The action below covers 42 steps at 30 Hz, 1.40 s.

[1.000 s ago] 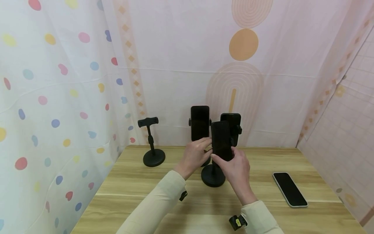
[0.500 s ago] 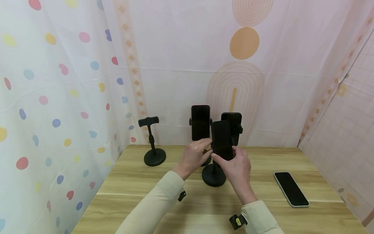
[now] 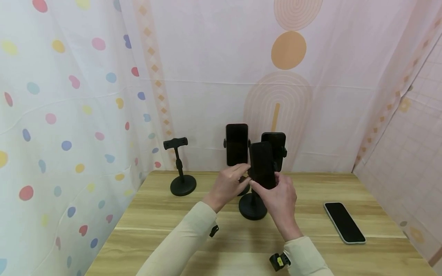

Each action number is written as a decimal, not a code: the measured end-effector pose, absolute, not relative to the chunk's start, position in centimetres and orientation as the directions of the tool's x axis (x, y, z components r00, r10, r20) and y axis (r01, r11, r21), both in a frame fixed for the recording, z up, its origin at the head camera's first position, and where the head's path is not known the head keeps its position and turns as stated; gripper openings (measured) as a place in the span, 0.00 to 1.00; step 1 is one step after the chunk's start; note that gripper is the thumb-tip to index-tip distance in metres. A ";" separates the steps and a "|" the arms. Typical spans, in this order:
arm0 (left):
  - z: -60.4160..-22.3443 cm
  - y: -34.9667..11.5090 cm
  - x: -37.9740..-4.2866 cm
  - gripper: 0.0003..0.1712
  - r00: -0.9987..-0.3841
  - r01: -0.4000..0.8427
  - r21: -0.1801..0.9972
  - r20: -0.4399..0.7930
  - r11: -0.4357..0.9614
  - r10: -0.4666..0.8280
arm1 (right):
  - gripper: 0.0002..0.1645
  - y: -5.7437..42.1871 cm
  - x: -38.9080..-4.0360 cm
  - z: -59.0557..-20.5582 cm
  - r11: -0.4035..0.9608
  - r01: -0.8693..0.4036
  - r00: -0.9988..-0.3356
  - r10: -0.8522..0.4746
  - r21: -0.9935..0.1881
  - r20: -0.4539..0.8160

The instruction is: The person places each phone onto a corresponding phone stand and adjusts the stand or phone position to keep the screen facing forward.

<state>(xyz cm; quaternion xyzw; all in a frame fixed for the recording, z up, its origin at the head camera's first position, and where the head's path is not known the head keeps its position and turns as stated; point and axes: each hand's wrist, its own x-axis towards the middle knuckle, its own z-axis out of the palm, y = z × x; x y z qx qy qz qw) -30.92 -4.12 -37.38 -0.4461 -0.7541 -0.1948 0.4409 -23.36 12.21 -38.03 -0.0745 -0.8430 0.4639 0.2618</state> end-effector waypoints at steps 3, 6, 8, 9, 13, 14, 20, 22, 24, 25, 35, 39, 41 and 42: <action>-37.3 -4.1 -30.9 0.20 -0.203 0.850 -0.098 0.846 0.517 0.493 | 0.55 12.2 -23.3 -38.1 0.566 -0.124 -0.843 0.373 -0.815 0.387; -37.3 -4.1 -30.8 0.20 -0.195 0.850 -0.103 0.850 0.517 0.490 | 0.54 12.2 -23.4 -38.2 0.574 -0.125 -0.835 0.380 -0.809 0.399; -37.3 -4.1 -30.8 0.19 -0.195 0.847 -0.108 0.848 0.521 0.493 | 0.54 12.3 -23.4 -38.1 0.582 -0.127 -0.829 0.382 -0.803 0.408; -37.3 -4.1 -30.9 0.19 -0.195 0.845 -0.110 0.847 0.523 0.494 | 0.54 12.3 -23.4 -38.2 0.586 -0.130 -0.828 0.380 -0.800 0.413; -37.5 -4.2 -31.0 0.19 -0.195 0.847 -0.107 0.849 0.520 0.492 | 0.53 12.2 -23.5 -38.2 0.602 -0.152 -0.822 0.363 -0.784 0.438; -37.5 -4.2 -31.0 0.20 -0.195 0.849 -0.103 0.850 0.517 0.490 | 0.52 12.2 -23.5 -38.2 0.610 -0.158 -0.820 0.356 -0.776 0.447; -37.5 -4.4 -30.8 0.22 -0.196 0.857 -0.087 0.856 0.508 0.478 | 0.55 12.0 -23.4 -38.1 0.668 -0.174 -0.821 0.308 -0.724 0.481; -37.5 -4.5 -30.7 0.22 -0.201 0.858 -0.082 0.855 0.508 0.477 | 0.56 12.0 -23.4 -38.1 0.675 -0.171 -0.827 0.298 -0.718 0.477; -37.5 -4.5 -30.6 0.23 -0.205 0.857 -0.081 0.853 0.510 0.480 | 0.57 12.0 -23.3 -38.1 0.677 -0.167 -0.830 0.295 -0.717 0.473; -37.5 -4.5 -30.6 0.23 -0.206 0.856 -0.083 0.851 0.510 0.483 | 0.57 12.0 -23.3 -38.2 0.678 -0.166 -0.831 0.294 -0.716 0.472; -37.6 -5.0 -30.8 0.19 -0.232 0.851 -0.072 0.837 0.520 0.496 | 0.57 12.4 -23.3 -38.1 0.653 -0.159 -0.869 0.264 -0.740 0.419; -37.3 -4.7 -30.4 0.30 -0.324 0.823 -0.008 0.814 0.568 0.481 | 0.56 12.5 -23.2 -38.0 0.648 -0.143 -0.883 0.257 -0.748 0.392; -37.0 -4.5 -30.1 0.33 -0.422 0.790 0.059 0.775 0.611 0.471 | 0.56 12.5 -23.3 -37.9 0.651 -0.140 -0.886 0.254 -0.746 0.387; -36.9 -4.3 -29.9 0.33 -0.472 0.771 0.097 0.750 0.630 0.463 | 0.55 12.6 -23.3 -37.9 0.651 -0.139 -0.887 0.253 -0.746 0.386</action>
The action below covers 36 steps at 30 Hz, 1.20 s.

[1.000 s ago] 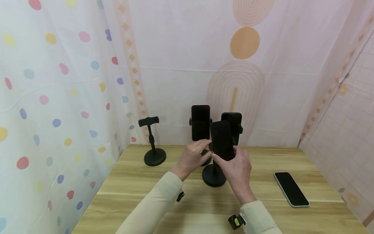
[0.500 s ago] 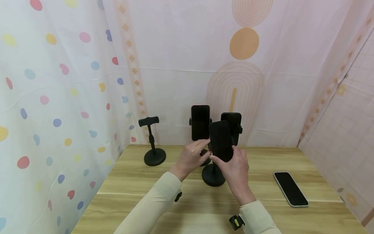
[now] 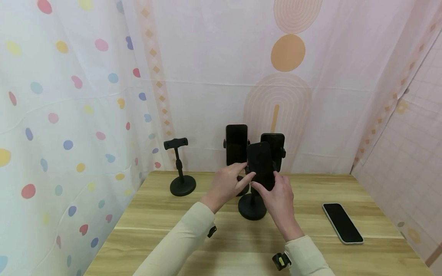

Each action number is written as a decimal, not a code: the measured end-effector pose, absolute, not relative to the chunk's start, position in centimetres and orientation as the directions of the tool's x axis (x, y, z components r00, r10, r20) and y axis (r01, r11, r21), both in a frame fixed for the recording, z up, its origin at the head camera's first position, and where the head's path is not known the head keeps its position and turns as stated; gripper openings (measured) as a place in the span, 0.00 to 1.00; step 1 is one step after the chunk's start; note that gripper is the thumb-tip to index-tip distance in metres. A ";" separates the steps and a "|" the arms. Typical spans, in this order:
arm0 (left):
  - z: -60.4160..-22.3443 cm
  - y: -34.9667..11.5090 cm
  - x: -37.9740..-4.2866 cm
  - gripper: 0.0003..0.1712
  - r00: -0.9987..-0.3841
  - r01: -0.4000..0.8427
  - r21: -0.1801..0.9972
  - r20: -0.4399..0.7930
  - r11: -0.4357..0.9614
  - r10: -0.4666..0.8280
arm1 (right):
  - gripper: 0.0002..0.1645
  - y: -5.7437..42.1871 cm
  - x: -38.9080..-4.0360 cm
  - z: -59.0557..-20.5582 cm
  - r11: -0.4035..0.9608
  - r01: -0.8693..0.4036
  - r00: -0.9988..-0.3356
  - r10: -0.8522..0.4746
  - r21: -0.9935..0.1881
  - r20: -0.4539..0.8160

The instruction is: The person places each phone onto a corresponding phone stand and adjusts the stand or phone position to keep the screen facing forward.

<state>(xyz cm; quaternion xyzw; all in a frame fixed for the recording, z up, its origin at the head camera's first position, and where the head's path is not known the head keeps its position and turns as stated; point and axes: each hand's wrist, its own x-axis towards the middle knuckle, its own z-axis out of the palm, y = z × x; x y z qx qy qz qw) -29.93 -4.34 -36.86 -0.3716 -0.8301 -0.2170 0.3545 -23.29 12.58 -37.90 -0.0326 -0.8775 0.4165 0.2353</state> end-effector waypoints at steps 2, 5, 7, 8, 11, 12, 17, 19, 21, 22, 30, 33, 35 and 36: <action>-36.6 -4.1 -29.8 0.31 -0.565 0.731 0.170 0.694 0.661 0.447 | 0.53 12.7 -23.4 -37.8 0.651 -0.139 -0.889 0.251 -0.746 0.384; -36.2 -3.8 -29.6 0.27 -0.667 0.678 0.268 0.616 0.684 0.420 | 0.50 12.9 -23.5 -37.7 0.651 -0.134 -0.895 0.245 -0.747 0.374; -36.1 -3.7 -29.6 0.26 -0.707 0.653 0.317 0.580 0.687 0.404 | 0.48 13.1 -23.7 -37.5 0.644 -0.132 -0.901 0.239 -0.754 0.362; -36.0 -3.6 -29.5 0.26 -0.723 0.641 0.336 0.568 0.691 0.394 | 0.46 13.2 -23.8 -37.4 0.637 -0.134 -0.904 0.236 -0.759 0.357; -35.9 -3.6 -29.5 0.26 -0.758 0.608 0.374 0.536 0.701 0.371 | 0.41 13.4 -24.1 -36.9 0.604 -0.158 -0.905 0.228 -0.781 0.359; -35.9 -3.6 -29.5 0.26 -0.768 0.597 0.384 0.527 0.704 0.364 | 0.40 13.5 -24.3 -36.7 0.590 -0.166 -0.906 0.226 -0.790 0.358; -35.5 -3.5 -29.3 0.24 -0.812 0.555 0.444 0.471 0.703 0.344 | 0.43 13.9 -24.9 -36.2 0.542 -0.175 -0.919 0.210 -0.822 0.334; -35.3 -3.4 -29.2 0.24 -0.824 0.543 0.463 0.454 0.700 0.339 | 0.45 14.0 -25.1 -36.1 0.533 -0.171 -0.925 0.202 -0.829 0.321; -35.2 -3.3 -29.2 0.22 -0.833 0.534 0.476 0.439 0.699 0.337 | 0.44 14.2 -25.3 -35.9 0.530 -0.171 -0.929 0.193 -0.830 0.315; -35.1 -3.3 -29.2 0.22 -0.835 0.532 0.482 0.435 0.696 0.337 | 0.43 14.3 -25.4 -35.8 0.528 -0.173 -0.930 0.190 -0.831 0.315; -35.1 -3.3 -29.7 0.18 -0.842 0.523 0.505 0.430 0.687 0.325 | 0.37 14.5 -25.8 -35.5 0.528 -0.154 -0.939 0.185 -0.835 0.290; -35.2 -3.4 -29.9 0.18 -0.848 0.516 0.520 0.425 0.681 0.318 | 0.36 14.4 -25.9 -35.6 0.514 -0.151 -0.941 0.187 -0.844 0.282; -35.2 -3.5 -29.9 0.18 -0.852 0.511 0.528 0.419 0.678 0.316 | 0.37 14.3 -25.9 -35.6 0.503 -0.149 -0.943 0.188 -0.851 0.276; -35.2 -3.6 -29.9 0.18 -0.853 0.508 0.532 0.417 0.677 0.313 | 0.37 14.2 -25.9 -35.6 0.497 -0.147 -0.943 0.189 -0.855 0.272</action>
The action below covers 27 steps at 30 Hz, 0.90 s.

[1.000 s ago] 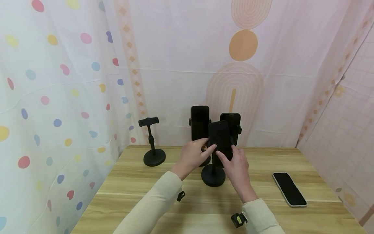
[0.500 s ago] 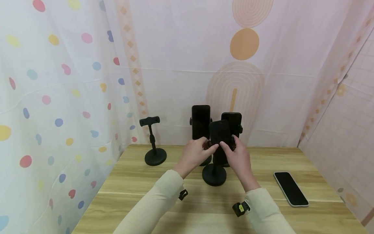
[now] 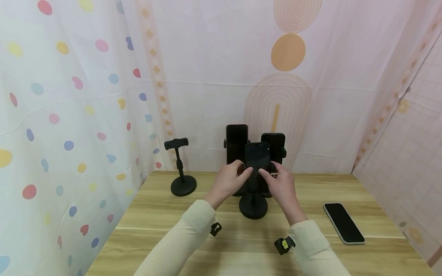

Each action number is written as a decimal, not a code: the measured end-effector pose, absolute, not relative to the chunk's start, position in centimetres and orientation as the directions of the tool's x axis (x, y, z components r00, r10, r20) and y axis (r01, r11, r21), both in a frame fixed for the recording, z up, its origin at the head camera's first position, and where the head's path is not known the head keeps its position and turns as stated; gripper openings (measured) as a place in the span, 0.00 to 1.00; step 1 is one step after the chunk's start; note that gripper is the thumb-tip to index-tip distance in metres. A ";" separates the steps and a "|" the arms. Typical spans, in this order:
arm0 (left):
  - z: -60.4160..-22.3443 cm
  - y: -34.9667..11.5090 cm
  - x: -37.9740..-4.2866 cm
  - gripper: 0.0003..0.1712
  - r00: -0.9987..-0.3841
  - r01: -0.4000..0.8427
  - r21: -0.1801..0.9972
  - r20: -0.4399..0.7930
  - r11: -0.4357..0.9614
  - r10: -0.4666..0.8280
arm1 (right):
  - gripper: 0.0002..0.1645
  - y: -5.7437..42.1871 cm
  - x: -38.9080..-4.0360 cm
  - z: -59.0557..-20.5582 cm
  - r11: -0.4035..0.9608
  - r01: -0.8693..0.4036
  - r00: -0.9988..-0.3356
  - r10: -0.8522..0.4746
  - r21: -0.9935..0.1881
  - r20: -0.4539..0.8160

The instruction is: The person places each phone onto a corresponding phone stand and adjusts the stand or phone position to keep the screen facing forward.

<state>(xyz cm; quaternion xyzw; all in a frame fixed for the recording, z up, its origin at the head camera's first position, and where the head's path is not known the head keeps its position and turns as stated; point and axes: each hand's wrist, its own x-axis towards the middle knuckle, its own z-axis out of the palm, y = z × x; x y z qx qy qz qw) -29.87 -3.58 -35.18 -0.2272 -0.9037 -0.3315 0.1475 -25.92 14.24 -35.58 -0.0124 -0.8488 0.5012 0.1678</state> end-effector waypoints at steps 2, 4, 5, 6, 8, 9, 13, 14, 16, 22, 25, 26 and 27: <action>-35.2 -3.7 -29.8 0.19 -0.858 0.502 0.541 0.411 0.675 0.310 | 0.37 14.1 -25.9 -35.5 0.485 -0.141 -0.945 0.193 -0.863 0.263; -35.1 -3.8 -29.8 0.20 -0.861 0.498 0.549 0.403 0.672 0.309 | 0.37 14.0 -25.9 -35.5 0.476 -0.132 -0.947 0.199 -0.870 0.252; -35.1 -3.8 -29.8 0.20 -0.864 0.495 0.554 0.398 0.669 0.309 | 0.37 14.0 -25.9 -35.5 0.470 -0.127 -0.948 0.201 -0.873 0.246; -35.1 -3.8 -29.8 0.21 -0.865 0.493 0.559 0.395 0.666 0.309 | 0.37 13.9 -25.9 -35.5 0.464 -0.123 -0.949 0.203 -0.877 0.241; -35.1 -3.9 -29.8 0.22 -0.867 0.491 0.568 0.388 0.660 0.312 | 0.37 13.8 -26.0 -35.5 0.455 -0.118 -0.950 0.205 -0.883 0.233; -35.1 -3.9 -29.8 0.22 -0.869 0.488 0.571 0.384 0.659 0.312 | 0.37 13.8 -26.0 -35.5 0.452 -0.117 -0.951 0.206 -0.884 0.231; -35.1 -4.1 -29.7 0.23 -0.869 0.490 0.571 0.381 0.659 0.316 | 0.35 13.7 -26.1 -35.7 0.445 -0.119 -0.951 0.205 -0.888 0.230; -35.2 -4.1 -29.7 0.23 -0.868 0.492 0.565 0.383 0.662 0.318 | 0.35 13.7 -26.2 -35.7 0.445 -0.120 -0.951 0.205 -0.887 0.232; -35.3 -4.0 -29.7 0.23 -0.864 0.497 0.555 0.388 0.667 0.320 | 0.34 13.7 -26.2 -35.8 0.449 -0.121 -0.950 0.207 -0.885 0.235; -35.5 -3.8 -29.7 0.22 -0.858 0.496 0.523 0.419 0.693 0.298 | 0.36 13.7 -26.3 -36.0 0.464 -0.131 -0.941 0.219 -0.876 0.257; -35.4 -3.6 -29.7 0.21 -0.854 0.494 0.517 0.438 0.699 0.280 | 0.36 13.6 -26.5 -36.1 0.462 -0.146 -0.933 0.228 -0.875 0.277; -35.4 -3.6 -29.7 0.20 -0.853 0.494 0.516 0.443 0.699 0.275 | 0.35 13.6 -26.5 -36.1 0.461 -0.152 -0.931 0.231 -0.874 0.284; -35.4 -3.5 -29.7 0.19 -0.851 0.496 0.516 0.450 0.699 0.272 | 0.35 13.5 -26.5 -36.2 0.461 -0.156 -0.928 0.234 -0.874 0.289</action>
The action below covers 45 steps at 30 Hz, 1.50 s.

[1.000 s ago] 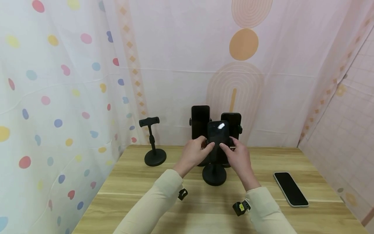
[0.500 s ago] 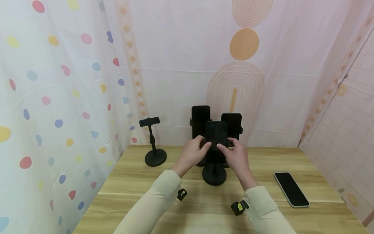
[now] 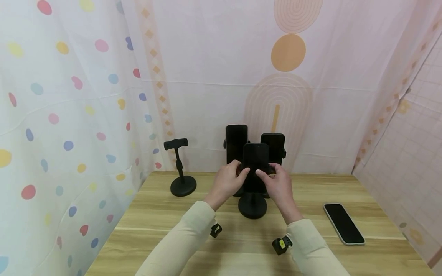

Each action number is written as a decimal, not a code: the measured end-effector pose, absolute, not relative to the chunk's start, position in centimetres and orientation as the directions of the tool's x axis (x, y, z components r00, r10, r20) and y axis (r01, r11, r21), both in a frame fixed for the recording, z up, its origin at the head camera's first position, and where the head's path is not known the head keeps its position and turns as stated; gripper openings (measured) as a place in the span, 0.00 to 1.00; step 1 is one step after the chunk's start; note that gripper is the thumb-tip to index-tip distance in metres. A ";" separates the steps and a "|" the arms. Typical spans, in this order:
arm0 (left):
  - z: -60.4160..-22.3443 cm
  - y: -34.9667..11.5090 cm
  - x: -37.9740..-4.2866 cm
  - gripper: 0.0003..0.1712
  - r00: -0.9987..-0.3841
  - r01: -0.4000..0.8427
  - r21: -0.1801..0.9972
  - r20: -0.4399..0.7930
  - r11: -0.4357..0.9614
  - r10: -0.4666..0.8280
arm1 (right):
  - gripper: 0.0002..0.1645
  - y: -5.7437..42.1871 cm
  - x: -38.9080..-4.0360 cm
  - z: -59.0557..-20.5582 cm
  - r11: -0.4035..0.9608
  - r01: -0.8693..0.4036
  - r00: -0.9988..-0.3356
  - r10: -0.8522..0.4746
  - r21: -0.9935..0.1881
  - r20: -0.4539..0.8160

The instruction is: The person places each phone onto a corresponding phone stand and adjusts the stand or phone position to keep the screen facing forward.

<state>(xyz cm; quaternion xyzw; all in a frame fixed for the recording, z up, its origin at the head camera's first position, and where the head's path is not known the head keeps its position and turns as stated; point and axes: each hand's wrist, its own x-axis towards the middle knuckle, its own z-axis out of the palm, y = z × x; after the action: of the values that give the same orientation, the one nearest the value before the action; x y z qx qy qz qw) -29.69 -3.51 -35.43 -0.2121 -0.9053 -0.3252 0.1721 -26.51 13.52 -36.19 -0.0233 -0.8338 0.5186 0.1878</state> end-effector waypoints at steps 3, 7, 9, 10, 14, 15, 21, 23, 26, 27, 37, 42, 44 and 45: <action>-35.5 -3.5 -29.6 0.18 -0.846 0.501 0.518 0.462 0.694 0.266 | 0.35 13.4 -26.5 -36.2 0.461 -0.162 -0.925 0.238 -0.873 0.297; -35.5 -3.5 -29.6 0.18 -0.840 0.505 0.511 0.474 0.696 0.262 | 0.34 13.4 -26.5 -36.3 0.462 -0.170 -0.922 0.236 -0.870 0.306; -35.5 -3.5 -29.6 0.18 -0.837 0.508 0.504 0.481 0.698 0.261 | 0.34 13.5 -26.6 -36.3 0.464 -0.175 -0.921 0.234 -0.869 0.310; -35.5 -3.5 -29.6 0.18 -0.836 0.509 0.503 0.483 0.698 0.261 | 0.34 13.5 -26.6 -36.3 0.465 -0.177 -0.921 0.232 -0.867 0.313; -35.5 -3.6 -29.7 0.18 -0.835 0.508 0.498 0.486 0.703 0.258 | 0.34 13.4 -26.5 -36.2 0.466 -0.178 -0.922 0.230 -0.867 0.313; -35.6 -3.6 -29.8 0.18 -0.836 0.506 0.497 0.485 0.705 0.258 | 0.34 13.4 -26.5 -36.1 0.466 -0.178 -0.922 0.230 -0.867 0.312; -35.7 -3.7 -29.9 0.20 -0.841 0.496 0.493 0.476 0.715 0.255 | 0.35 13.3 -26.4 -36.2 0.456 -0.169 -0.923 0.237 -0.874 0.303; -35.7 -3.7 -29.9 0.21 -0.842 0.495 0.493 0.477 0.716 0.254 | 0.36 13.3 -26.4 -36.2 0.450 -0.169 -0.924 0.236 -0.877 0.300; -35.7 -3.8 -29.8 0.20 -0.842 0.495 0.497 0.476 0.713 0.252 | 0.36 13.3 -26.4 -36.3 0.445 -0.169 -0.926 0.234 -0.879 0.296; -35.7 -3.8 -29.8 0.20 -0.843 0.495 0.499 0.476 0.712 0.252 | 0.36 13.3 -26.4 -36.3 0.443 -0.168 -0.926 0.236 -0.881 0.295; -35.8 -3.9 -29.4 0.20 -0.841 0.499 0.507 0.478 0.703 0.252 | 0.34 13.2 -26.0 -36.5 0.427 -0.161 -0.923 0.255 -0.890 0.289; -36.0 -4.1 -29.4 0.20 -0.840 0.501 0.504 0.479 0.704 0.255 | 0.32 13.2 -25.9 -36.8 0.429 -0.161 -0.921 0.258 -0.889 0.292; -36.2 -4.1 -29.4 0.21 -0.841 0.502 0.509 0.477 0.699 0.256 | 0.32 13.2 -25.8 -36.9 0.425 -0.159 -0.923 0.257 -0.891 0.287; -36.3 -4.2 -29.4 0.21 -0.841 0.502 0.513 0.476 0.696 0.256 | 0.32 13.3 -25.7 -37.0 0.425 -0.158 -0.923 0.257 -0.891 0.286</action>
<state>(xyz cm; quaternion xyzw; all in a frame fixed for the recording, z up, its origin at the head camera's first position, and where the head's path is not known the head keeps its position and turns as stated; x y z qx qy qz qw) -29.44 -4.16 -36.26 -0.2103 -0.9015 -0.3285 0.1875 -25.73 13.26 -37.00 -0.0301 -0.8215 0.5355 0.1936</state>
